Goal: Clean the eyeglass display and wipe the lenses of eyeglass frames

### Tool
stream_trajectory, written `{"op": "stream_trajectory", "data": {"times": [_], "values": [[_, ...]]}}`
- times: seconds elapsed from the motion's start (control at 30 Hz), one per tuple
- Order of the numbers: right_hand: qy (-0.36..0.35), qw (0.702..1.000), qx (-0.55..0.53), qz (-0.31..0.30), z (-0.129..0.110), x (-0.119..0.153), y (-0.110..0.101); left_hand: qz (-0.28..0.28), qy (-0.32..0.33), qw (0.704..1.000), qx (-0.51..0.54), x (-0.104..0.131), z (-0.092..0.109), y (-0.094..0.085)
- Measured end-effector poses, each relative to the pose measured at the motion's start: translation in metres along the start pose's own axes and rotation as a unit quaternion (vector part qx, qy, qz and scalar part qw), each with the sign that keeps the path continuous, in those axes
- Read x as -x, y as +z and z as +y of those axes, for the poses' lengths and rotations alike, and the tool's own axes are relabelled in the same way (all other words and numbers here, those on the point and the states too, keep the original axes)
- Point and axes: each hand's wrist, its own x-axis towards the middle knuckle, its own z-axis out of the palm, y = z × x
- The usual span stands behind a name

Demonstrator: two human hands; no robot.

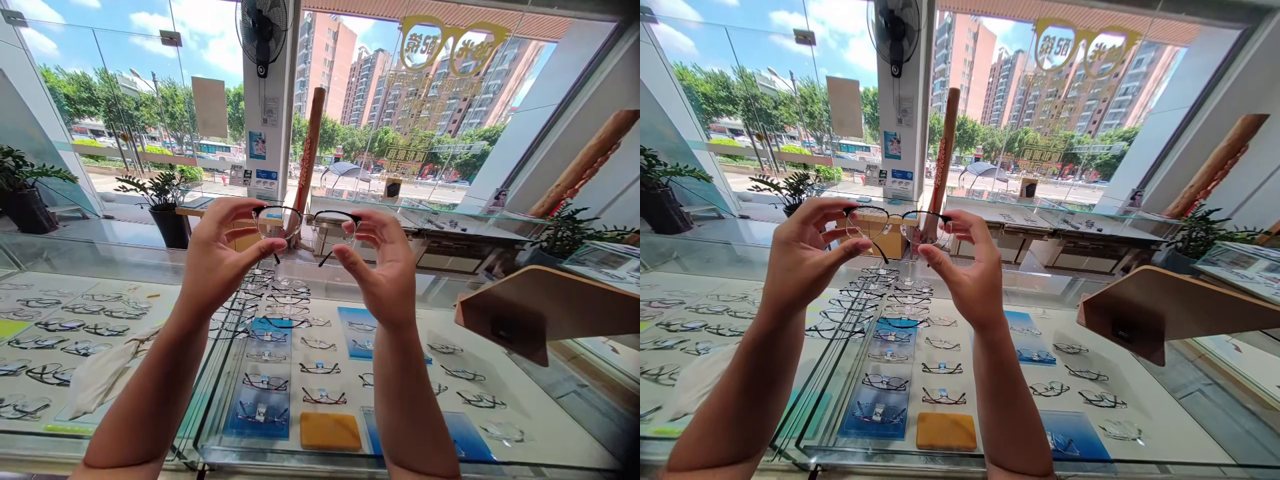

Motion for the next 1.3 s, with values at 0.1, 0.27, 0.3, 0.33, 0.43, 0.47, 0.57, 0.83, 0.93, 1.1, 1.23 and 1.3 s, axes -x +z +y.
{"op": "stream_trajectory", "data": {"times": [0.1, 0.27, 0.3, 0.33, 0.43, 0.47, 0.57, 0.83, 0.93, 1.1, 1.23, 1.3], "values": [[0.003, 1.000, 0.009, 0.012, 0.000, 0.000, 0.002, 0.006, -0.010, 1.000, 0.001, 0.001, -0.001, 0.003], [0.024, 0.999, 0.012, 0.026, 0.000, 0.001, 0.005, 0.020, -0.022, 1.000, 0.009, 0.004, -0.005, 0.010], [0.029, 0.999, 0.013, 0.032, 0.000, 0.001, 0.006, 0.025, -0.020, 0.999, 0.007, 0.005, -0.006, 0.011], [0.033, 0.999, 0.014, 0.038, 0.001, 0.002, 0.006, 0.030, -0.017, 0.999, 0.006, 0.005, -0.008, 0.012], [0.040, 0.998, 0.011, 0.044, 0.002, 0.002, 0.007, 0.047, -0.003, 0.999, 0.003, 0.006, -0.012, 0.015], [0.041, 0.998, 0.009, 0.042, 0.003, 0.002, 0.007, 0.051, 0.001, 0.999, 0.001, 0.006, -0.013, 0.015], [0.039, 0.999, 0.010, 0.030, 0.004, 0.001, 0.006, 0.059, 0.007, 0.998, -0.008, 0.007, -0.012, 0.017], [0.046, 0.998, 0.037, 0.014, 0.007, 0.003, 0.007, 0.106, 0.033, 0.991, -0.077, 0.011, 0.003, 0.021], [0.048, 0.998, 0.041, 0.026, 0.007, 0.003, 0.008, 0.107, 0.041, 0.990, -0.085, 0.011, 0.003, 0.021], [0.035, 0.998, 0.045, 0.036, 0.004, 0.003, 0.009, 0.087, 0.026, 0.994, -0.058, 0.007, -0.004, 0.017], [0.006, 0.997, 0.046, 0.061, 0.001, 0.004, 0.012, 0.073, -0.012, 0.997, 0.020, 0.001, -0.015, 0.014], [-0.012, 0.996, 0.050, 0.072, 0.000, 0.005, 0.014, 0.068, -0.020, 0.996, 0.052, -0.003, -0.021, 0.013]]}}
